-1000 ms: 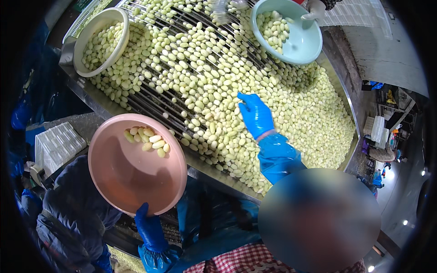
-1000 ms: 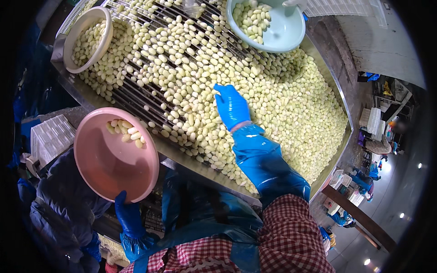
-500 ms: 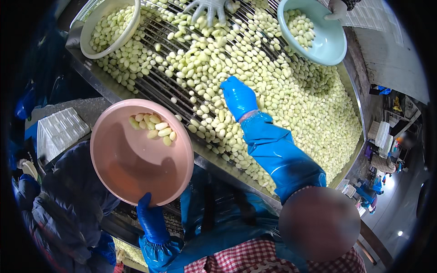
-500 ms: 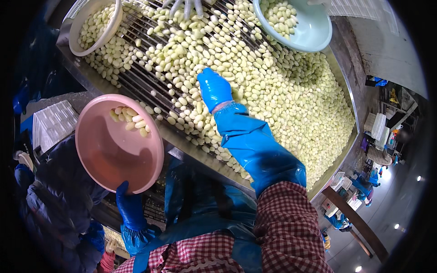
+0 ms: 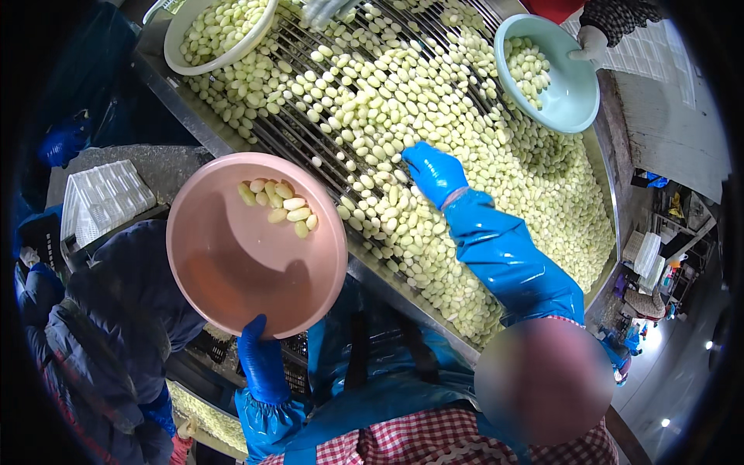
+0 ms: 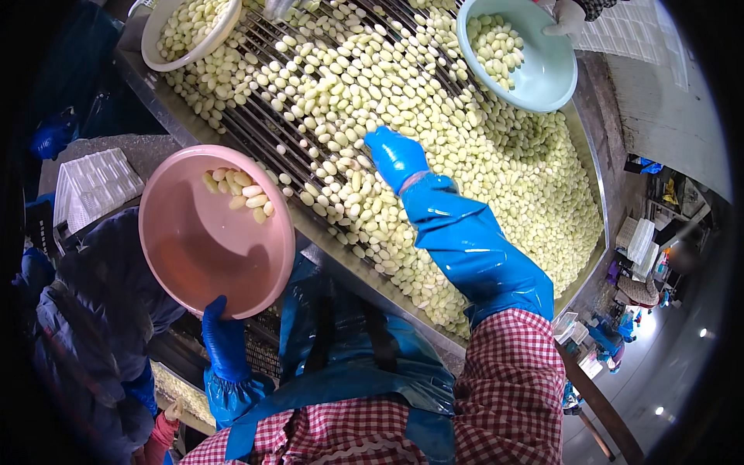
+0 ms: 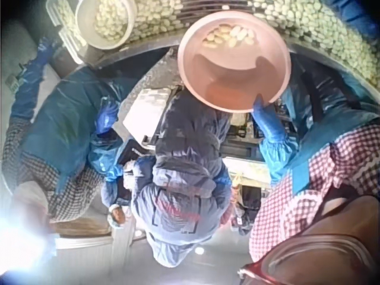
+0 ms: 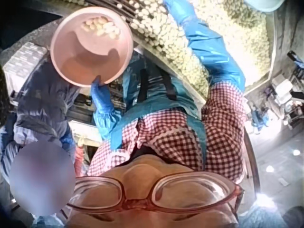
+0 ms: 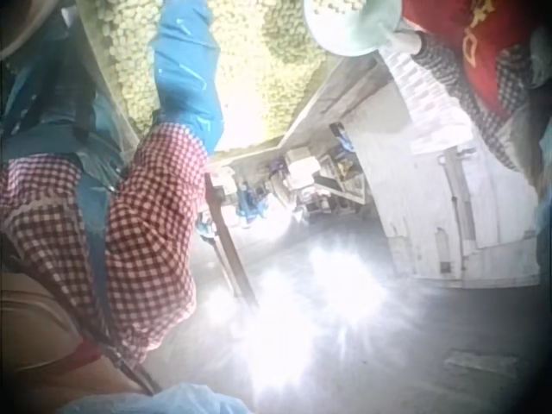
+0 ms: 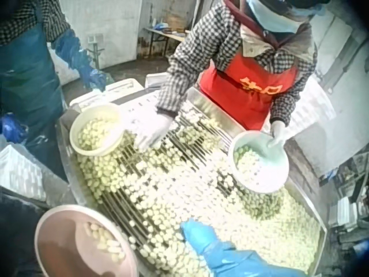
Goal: The person sorts peeled garlic cloves from a conveyor belt into a pink bowl using gloved hands. The person repeatedly picks individual cloves and places them into the bowl while other workers perform similar tasks nearby.
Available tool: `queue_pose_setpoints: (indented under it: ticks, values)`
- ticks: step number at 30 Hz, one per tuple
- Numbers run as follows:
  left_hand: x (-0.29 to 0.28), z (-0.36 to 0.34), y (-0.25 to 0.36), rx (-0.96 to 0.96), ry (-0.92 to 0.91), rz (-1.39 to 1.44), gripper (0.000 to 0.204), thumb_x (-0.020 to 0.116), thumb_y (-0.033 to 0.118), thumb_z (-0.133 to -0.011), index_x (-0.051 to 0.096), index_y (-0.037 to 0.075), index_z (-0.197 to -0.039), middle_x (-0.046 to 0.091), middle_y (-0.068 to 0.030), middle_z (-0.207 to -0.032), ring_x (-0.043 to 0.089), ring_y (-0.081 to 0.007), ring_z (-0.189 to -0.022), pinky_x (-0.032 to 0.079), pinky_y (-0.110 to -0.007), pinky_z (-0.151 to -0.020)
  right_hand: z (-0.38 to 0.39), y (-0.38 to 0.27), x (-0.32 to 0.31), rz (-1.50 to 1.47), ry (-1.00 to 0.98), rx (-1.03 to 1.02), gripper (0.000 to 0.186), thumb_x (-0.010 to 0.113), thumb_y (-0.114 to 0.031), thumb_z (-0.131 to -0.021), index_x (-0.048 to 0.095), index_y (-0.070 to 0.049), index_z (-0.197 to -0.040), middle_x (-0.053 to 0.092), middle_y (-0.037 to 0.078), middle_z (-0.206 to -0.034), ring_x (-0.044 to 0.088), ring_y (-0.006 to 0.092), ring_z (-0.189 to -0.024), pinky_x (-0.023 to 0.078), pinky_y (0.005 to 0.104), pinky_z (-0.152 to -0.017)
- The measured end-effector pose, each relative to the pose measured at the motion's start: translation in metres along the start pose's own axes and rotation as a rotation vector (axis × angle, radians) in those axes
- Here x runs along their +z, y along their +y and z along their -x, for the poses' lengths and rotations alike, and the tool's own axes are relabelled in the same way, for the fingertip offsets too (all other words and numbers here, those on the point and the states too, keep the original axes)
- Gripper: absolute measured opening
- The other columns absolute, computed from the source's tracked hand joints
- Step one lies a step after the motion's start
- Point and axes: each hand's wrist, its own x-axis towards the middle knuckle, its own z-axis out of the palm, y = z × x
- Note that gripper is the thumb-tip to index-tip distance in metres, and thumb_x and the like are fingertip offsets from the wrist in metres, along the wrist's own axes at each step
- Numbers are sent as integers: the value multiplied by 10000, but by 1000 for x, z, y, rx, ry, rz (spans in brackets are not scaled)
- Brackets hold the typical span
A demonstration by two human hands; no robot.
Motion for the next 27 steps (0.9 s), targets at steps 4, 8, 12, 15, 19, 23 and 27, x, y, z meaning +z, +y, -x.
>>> queue_pose_setpoints:
  ticks: [4, 8, 12, 15, 19, 23, 27]
  values:
    - [2, -2, -1, 27, 15, 16, 539, 603, 98, -803, 440, 7, -1309, 501, -119, -1242, 484, -260, -1161, 390, -379, -1011, -13, -25, -21, -232, 12, 161, 115, 569, -153, -826, 649, -138, -908, 604, 92, -873, 614, 326, -770, 506, 419, -688]
    - [2, 1, 1, -6, 55, -3, 508, 597, 100, -810, 457, 13, -1291, 510, -113, -1234, 491, -252, -1152, 387, -377, -1015, 1, -48, -5, -290, -114, -8, 256, 617, -185, -859, 636, -136, -1109, 555, 106, -1169, 595, 295, -990, 497, 354, -819]
    - [-5, -6, -2, 3, 20, 4, 550, 591, 102, -821, 410, 26, -1335, 500, -117, -1271, 483, -264, -1186, 376, -403, -1040, 7, -41, 18, -168, -159, 21, 197, 604, -199, -857, 629, -108, -1031, 556, 113, -1041, 584, 322, -924, 490, 401, -787]
    - [-3, -5, -1, -6, 10, 26, 562, 596, 99, -816, 405, 25, -1339, 495, -119, -1282, 479, -271, -1192, 377, -408, -1040, 13, -34, 17, -139, -187, 47, 123, 579, -167, -855, 612, -92, -946, 539, 126, -955, 578, 336, -863, 486, 422, -740]
    - [1, -3, 3, -25, 1, -33, 595, 606, 93, -805, 386, 26, -1354, 478, -121, -1301, 465, -284, -1208, 372, -415, -1046, 35, -40, 25, -149, -259, 288, 110, 532, -80, -825, 590, -107, -914, 535, 138, -928, 575, 336, -831, 487, 432, -703]
    - [8, -2, 1, 2, 23, 2, 563, 618, 110, -788, 430, -3, -1307, 500, -145, -1241, 498, -285, -1150, 408, -405, -981, 58, -42, 17, 6, -105, 64, 144, 565, -73, -796, 614, -132, -919, 562, 132, -1013, 580, 324, -891, 497, 418, -715]
    - [12, 0, 3, 9, -4, -17, 570, 618, 115, -792, 422, 2, -1316, 498, -140, -1244, 493, -283, -1154, 414, -408, -967, 62, -31, 12, -254, -125, 239, 161, 586, -34, -802, 638, -72, -949, 603, 106, -996, 630, 251, -807, 511, 337, -684]
